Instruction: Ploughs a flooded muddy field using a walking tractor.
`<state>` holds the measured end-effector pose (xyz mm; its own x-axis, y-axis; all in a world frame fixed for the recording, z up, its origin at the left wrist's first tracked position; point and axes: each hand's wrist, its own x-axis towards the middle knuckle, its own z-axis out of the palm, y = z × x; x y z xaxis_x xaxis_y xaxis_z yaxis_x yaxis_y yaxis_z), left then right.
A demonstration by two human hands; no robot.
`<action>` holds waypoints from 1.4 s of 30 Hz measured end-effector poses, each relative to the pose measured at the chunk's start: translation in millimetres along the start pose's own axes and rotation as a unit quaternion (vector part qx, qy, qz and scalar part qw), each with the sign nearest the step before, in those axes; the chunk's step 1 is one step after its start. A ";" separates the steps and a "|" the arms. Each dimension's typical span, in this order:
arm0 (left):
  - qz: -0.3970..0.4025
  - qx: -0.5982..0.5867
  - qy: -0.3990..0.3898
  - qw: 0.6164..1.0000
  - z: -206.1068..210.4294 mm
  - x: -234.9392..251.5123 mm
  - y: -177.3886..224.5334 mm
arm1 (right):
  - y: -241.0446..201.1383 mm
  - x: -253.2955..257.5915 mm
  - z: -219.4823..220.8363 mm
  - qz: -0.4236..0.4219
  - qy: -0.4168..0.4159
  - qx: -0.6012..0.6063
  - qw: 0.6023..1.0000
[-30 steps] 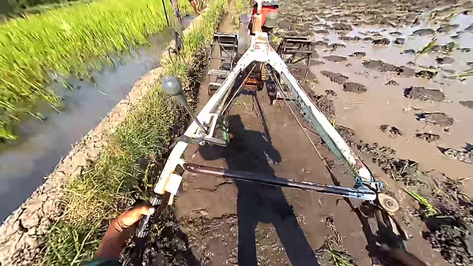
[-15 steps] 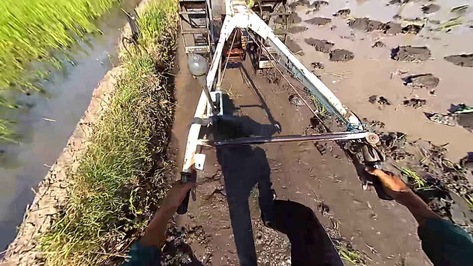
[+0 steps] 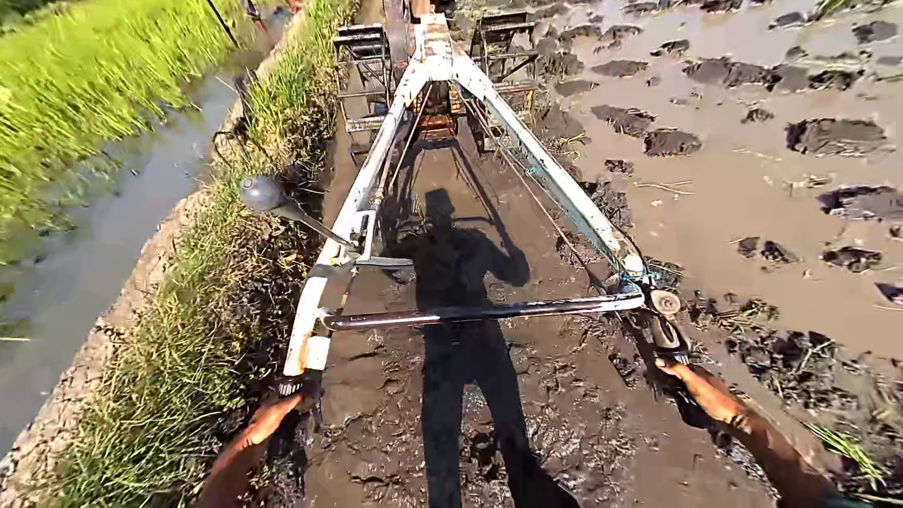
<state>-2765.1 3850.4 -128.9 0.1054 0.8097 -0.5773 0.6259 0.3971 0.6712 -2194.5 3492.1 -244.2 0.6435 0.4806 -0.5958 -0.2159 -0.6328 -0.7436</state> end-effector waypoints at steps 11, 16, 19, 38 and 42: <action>0.038 0.093 0.056 0.993 52.2 112.8 148.8 | -136.1 151.3 -12.2 0.009 0.012 -0.037 0.999; 0.060 0.137 0.055 0.987 68.2 157.7 221.7 | -187.3 240.7 -36.5 -0.021 0.001 -0.001 1.000; 0.059 0.054 0.014 0.997 125.6 177.8 247.3 | -205.5 308.9 -94.4 -0.019 0.012 -0.019 1.000; -0.023 0.275 0.265 0.924 219.5 379.9 483.8 | -421.3 579.8 -77.1 -0.013 -0.031 -0.010 0.999; -0.020 0.278 0.262 0.924 218.2 430.9 532.7 | -475.8 627.5 -63.7 -0.005 -0.046 -0.010 0.999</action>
<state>-2217.6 4316.5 -121.6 -0.2243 0.9549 -0.1947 0.9364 0.2665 0.2282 -1641.2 4056.1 -244.9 0.5754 0.5397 -0.6145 -0.1939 -0.6399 -0.7436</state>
